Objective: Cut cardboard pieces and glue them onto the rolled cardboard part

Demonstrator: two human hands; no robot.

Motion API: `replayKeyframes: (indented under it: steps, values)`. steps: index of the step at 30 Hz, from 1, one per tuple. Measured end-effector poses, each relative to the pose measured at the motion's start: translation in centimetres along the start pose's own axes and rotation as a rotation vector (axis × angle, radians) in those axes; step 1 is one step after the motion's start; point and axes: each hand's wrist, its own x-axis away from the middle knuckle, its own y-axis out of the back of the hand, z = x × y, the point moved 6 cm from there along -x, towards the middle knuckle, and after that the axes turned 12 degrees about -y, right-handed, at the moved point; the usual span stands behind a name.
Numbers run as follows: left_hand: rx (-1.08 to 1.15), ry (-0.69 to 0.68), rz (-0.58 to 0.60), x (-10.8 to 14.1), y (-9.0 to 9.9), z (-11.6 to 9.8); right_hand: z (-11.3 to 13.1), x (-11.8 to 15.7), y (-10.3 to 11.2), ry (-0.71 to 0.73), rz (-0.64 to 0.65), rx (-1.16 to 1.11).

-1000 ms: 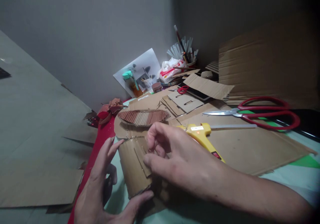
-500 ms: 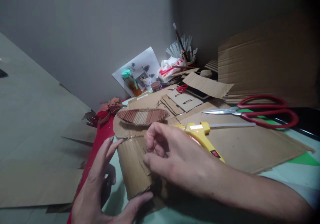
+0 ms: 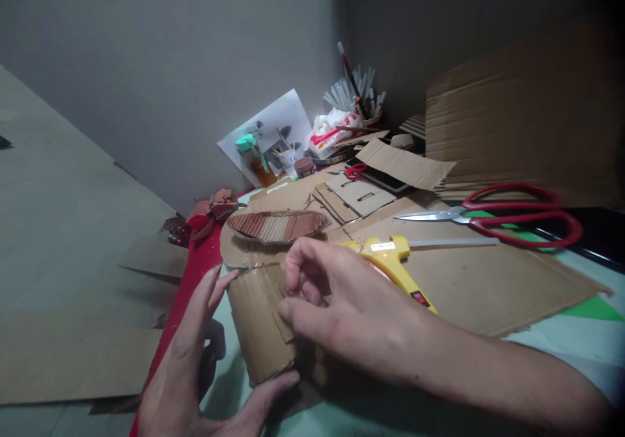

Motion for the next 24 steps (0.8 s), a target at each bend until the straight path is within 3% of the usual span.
replayKeyframes:
  steps: [9, 24]
  values:
    - [0.011, -0.042, -0.009, -0.09, -0.06, 0.05, -0.04, 0.06, -0.01, 0.006, 0.027, -0.004]
    - [-0.032, -0.046, 0.005, -0.03, -0.27, -0.28, -0.02, 0.15, 0.05, 0.08, -0.079, 0.11]
